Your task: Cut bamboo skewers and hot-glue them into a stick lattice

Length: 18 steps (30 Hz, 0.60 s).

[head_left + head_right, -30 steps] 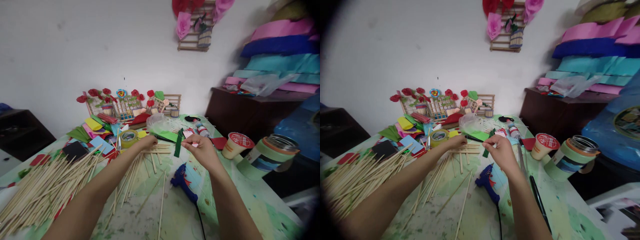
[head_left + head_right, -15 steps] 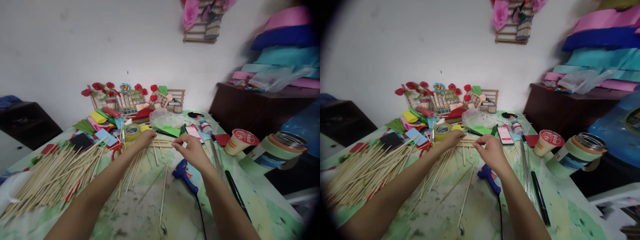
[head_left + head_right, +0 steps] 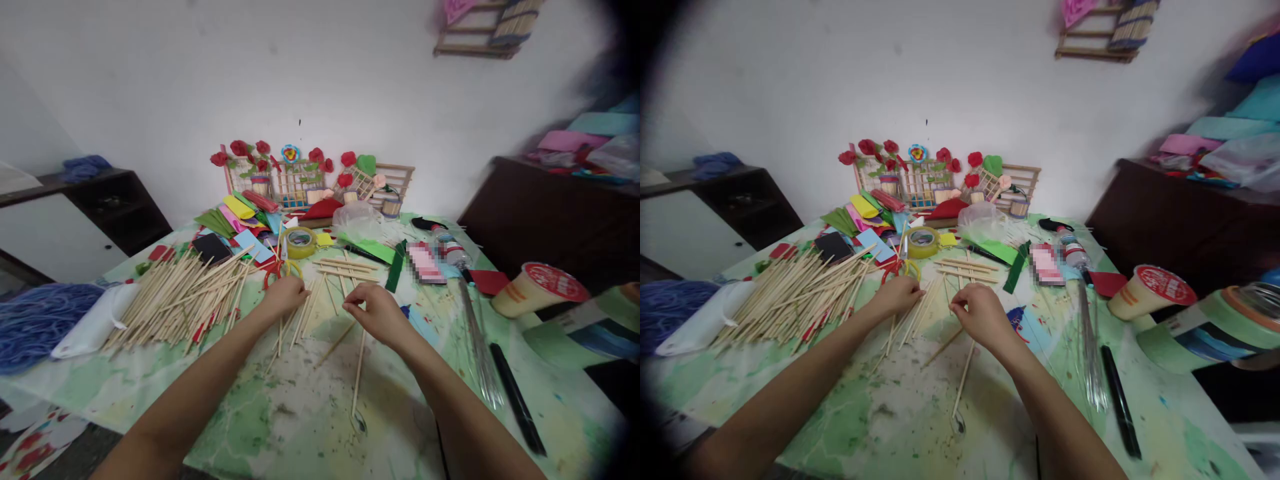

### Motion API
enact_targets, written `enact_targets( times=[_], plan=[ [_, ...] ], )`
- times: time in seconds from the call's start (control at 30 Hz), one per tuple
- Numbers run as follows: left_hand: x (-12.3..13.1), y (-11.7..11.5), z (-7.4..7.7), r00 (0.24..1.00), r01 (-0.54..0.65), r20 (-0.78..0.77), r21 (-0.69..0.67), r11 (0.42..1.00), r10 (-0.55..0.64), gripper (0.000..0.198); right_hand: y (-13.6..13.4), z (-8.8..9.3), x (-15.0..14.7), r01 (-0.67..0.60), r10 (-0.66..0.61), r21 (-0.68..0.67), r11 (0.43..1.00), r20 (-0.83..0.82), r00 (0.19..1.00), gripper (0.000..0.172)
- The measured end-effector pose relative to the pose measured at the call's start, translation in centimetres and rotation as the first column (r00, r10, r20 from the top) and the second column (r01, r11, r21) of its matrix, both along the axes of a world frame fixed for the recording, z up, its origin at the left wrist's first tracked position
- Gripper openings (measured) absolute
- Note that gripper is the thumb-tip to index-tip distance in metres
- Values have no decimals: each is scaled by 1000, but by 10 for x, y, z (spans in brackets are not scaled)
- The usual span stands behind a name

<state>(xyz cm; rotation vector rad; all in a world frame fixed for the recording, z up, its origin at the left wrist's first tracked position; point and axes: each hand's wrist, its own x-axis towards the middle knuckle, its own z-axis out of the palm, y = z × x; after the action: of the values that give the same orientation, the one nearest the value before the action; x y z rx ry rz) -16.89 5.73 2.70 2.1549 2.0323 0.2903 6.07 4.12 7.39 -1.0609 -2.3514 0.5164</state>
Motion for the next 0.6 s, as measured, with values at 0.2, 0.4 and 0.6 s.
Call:
enact_targets(
  times=[0.2, 0.4, 0.6],
  plan=[
    [12, -9, -7, 999, -7, -52, -12, 1000, 6, 25, 0, -10, -7, -13, 14, -5, 1000, 62, 998, 8],
    [18, -11, -10, 996, -21, -83, -11, 1000, 20, 24, 3, -16, -9, -26, 27, -5, 1000, 93, 995, 9],
    [27, -14, -10, 990, -44, -135, 2, 999, 44, 29, 4, -14, -7, -15, 16, -3, 1000, 86, 996, 9]
  ],
)
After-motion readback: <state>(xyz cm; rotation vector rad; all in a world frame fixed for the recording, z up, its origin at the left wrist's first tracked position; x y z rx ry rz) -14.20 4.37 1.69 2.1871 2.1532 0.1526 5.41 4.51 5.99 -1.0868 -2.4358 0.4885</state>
